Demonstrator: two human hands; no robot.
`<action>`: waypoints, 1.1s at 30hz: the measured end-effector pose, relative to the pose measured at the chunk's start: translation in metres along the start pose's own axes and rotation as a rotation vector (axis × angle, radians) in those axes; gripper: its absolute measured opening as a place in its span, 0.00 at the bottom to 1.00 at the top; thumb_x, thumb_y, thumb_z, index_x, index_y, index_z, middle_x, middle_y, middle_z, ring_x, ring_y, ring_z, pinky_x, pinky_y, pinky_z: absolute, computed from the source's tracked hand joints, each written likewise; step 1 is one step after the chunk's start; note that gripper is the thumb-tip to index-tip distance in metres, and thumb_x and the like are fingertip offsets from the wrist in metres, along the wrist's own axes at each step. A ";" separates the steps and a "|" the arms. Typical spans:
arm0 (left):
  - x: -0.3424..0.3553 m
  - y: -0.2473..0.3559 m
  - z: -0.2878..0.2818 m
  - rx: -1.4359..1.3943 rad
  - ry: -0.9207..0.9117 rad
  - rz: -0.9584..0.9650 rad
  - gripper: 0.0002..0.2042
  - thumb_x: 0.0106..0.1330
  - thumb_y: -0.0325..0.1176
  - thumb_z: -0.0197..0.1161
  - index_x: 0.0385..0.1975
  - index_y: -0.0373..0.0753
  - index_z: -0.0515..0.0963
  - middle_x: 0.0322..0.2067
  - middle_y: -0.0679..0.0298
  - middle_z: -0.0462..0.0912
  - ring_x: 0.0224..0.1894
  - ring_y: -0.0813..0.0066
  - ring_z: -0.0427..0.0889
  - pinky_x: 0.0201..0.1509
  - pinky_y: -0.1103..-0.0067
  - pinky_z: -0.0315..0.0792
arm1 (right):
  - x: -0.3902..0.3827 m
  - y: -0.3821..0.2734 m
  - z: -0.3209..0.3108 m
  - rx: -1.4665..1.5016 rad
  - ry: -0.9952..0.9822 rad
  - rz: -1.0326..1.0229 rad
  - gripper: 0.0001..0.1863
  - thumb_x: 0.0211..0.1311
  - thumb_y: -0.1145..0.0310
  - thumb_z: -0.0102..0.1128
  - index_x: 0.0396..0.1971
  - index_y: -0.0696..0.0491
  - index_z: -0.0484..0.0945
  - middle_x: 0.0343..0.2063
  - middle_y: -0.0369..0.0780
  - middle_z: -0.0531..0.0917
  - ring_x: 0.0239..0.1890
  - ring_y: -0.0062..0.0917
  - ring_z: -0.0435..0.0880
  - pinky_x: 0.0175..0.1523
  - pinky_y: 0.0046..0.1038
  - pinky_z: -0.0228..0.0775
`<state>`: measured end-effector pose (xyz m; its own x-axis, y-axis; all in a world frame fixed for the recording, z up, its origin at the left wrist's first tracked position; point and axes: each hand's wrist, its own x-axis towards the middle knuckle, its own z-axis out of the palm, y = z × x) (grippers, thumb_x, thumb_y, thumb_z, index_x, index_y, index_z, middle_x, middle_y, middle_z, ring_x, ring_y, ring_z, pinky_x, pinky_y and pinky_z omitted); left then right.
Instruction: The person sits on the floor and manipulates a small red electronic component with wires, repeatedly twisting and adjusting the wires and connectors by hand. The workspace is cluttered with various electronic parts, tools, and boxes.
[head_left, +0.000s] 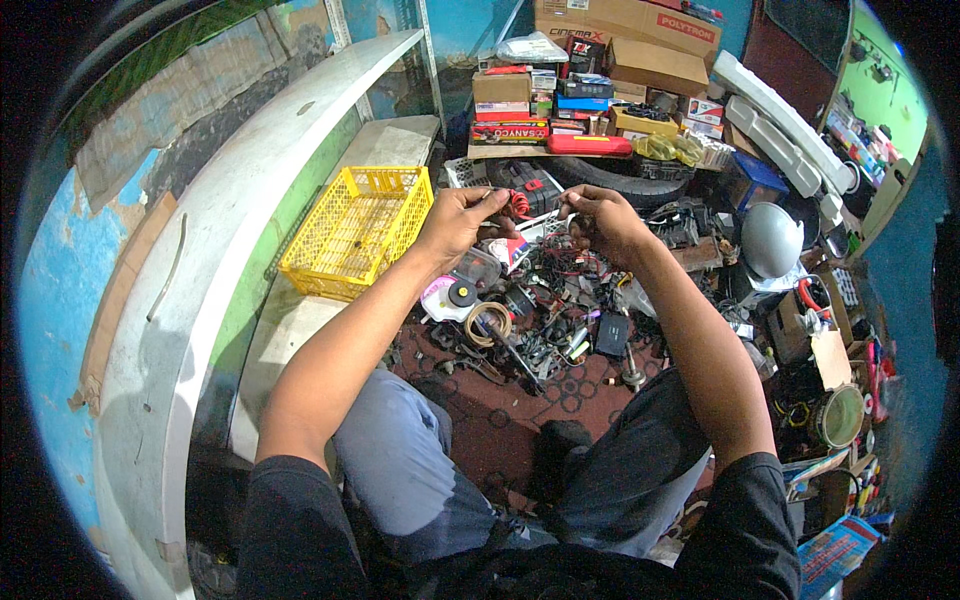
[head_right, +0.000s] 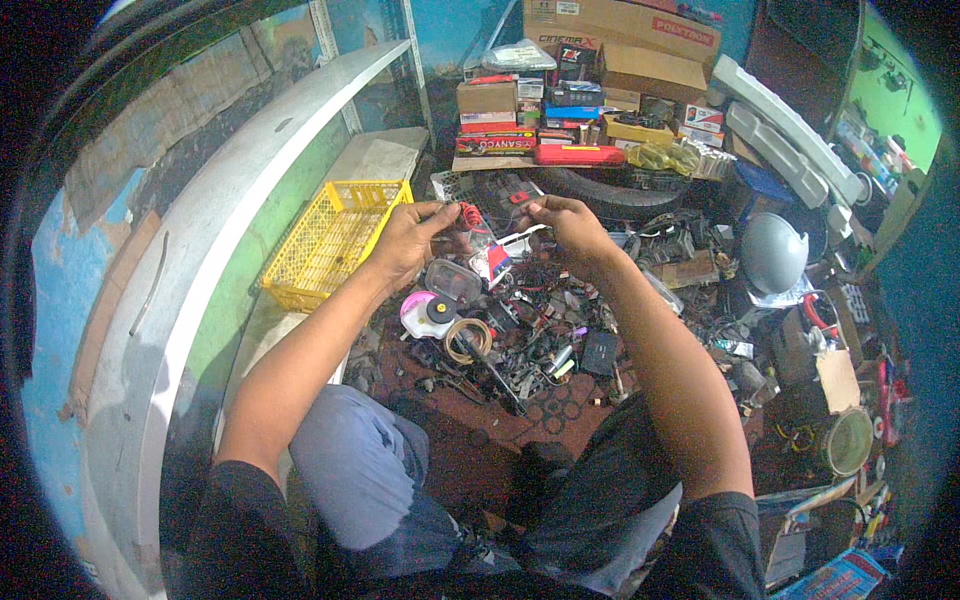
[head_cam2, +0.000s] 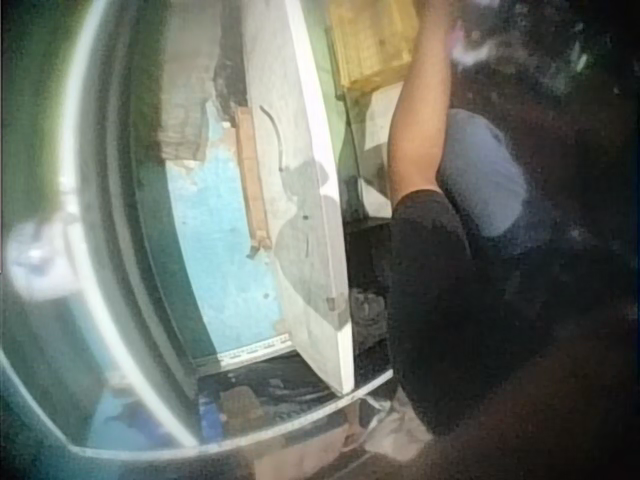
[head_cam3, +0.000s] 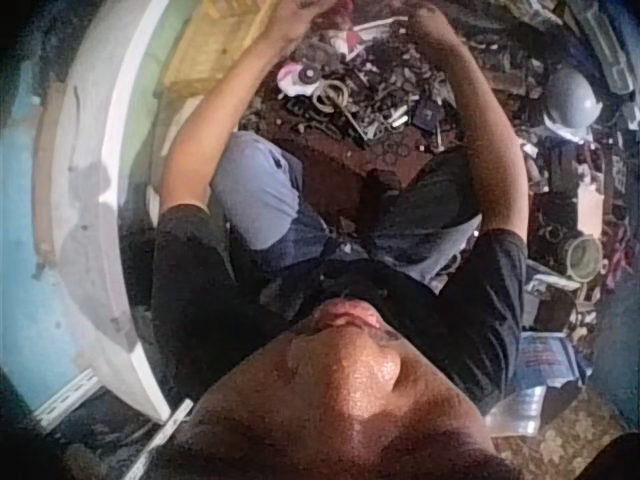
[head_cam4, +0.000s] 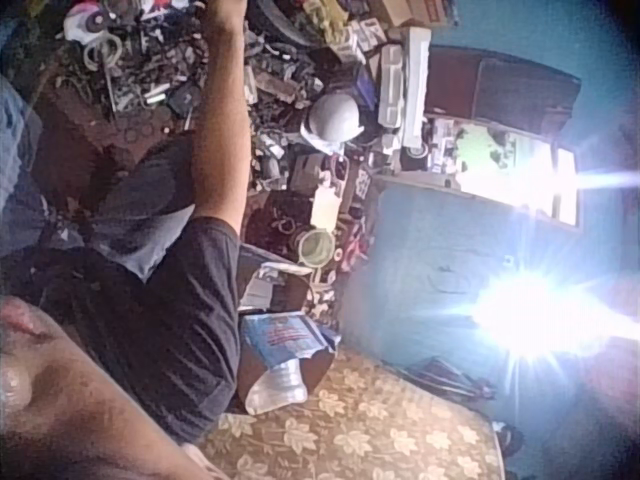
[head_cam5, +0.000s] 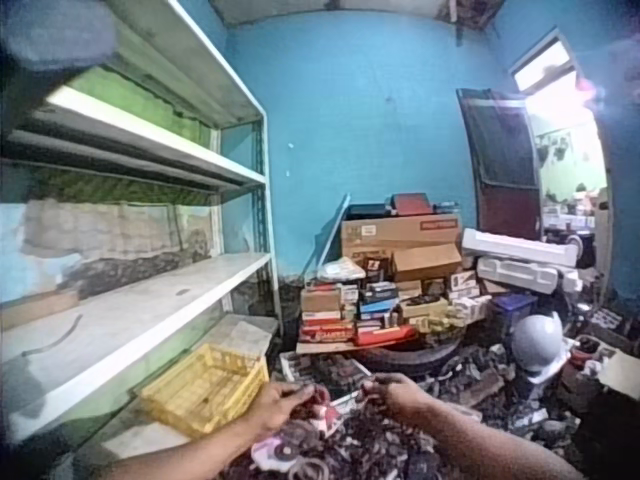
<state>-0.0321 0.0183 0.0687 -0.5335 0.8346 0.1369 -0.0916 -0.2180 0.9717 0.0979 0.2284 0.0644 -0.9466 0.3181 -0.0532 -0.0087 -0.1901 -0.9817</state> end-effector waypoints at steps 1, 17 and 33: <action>0.000 0.000 0.000 -0.030 0.004 -0.002 0.13 0.68 0.37 0.60 0.38 0.31 0.78 0.29 0.59 0.83 0.29 0.70 0.84 0.36 0.75 0.80 | 0.000 0.000 -0.002 -0.004 -0.013 0.018 0.11 0.71 0.63 0.49 0.41 0.56 0.74 0.24 0.36 0.79 0.20 0.17 0.74 0.22 0.24 0.66; 0.006 -0.006 0.002 -0.263 0.009 -0.042 0.12 0.69 0.36 0.57 0.41 0.32 0.75 0.33 0.59 0.82 0.34 0.69 0.85 0.43 0.72 0.82 | -0.007 0.009 0.017 -0.641 -0.236 -0.391 0.12 0.65 0.64 0.60 0.36 0.59 0.81 0.26 0.35 0.82 0.25 0.16 0.77 0.29 0.22 0.71; 0.003 -0.002 0.016 -0.300 0.012 -0.029 0.11 0.72 0.32 0.51 0.47 0.33 0.74 0.39 0.59 0.81 0.37 0.69 0.83 0.46 0.73 0.81 | -0.023 -0.001 0.062 0.074 -0.034 -0.062 0.12 0.67 0.63 0.57 0.40 0.57 0.79 0.28 0.31 0.78 0.27 0.15 0.73 0.31 0.21 0.65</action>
<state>-0.0202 0.0293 0.0702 -0.5369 0.8369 0.1061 -0.3504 -0.3357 0.8744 0.0996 0.1635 0.0782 -0.9539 0.2999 0.0145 -0.0901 -0.2398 -0.9666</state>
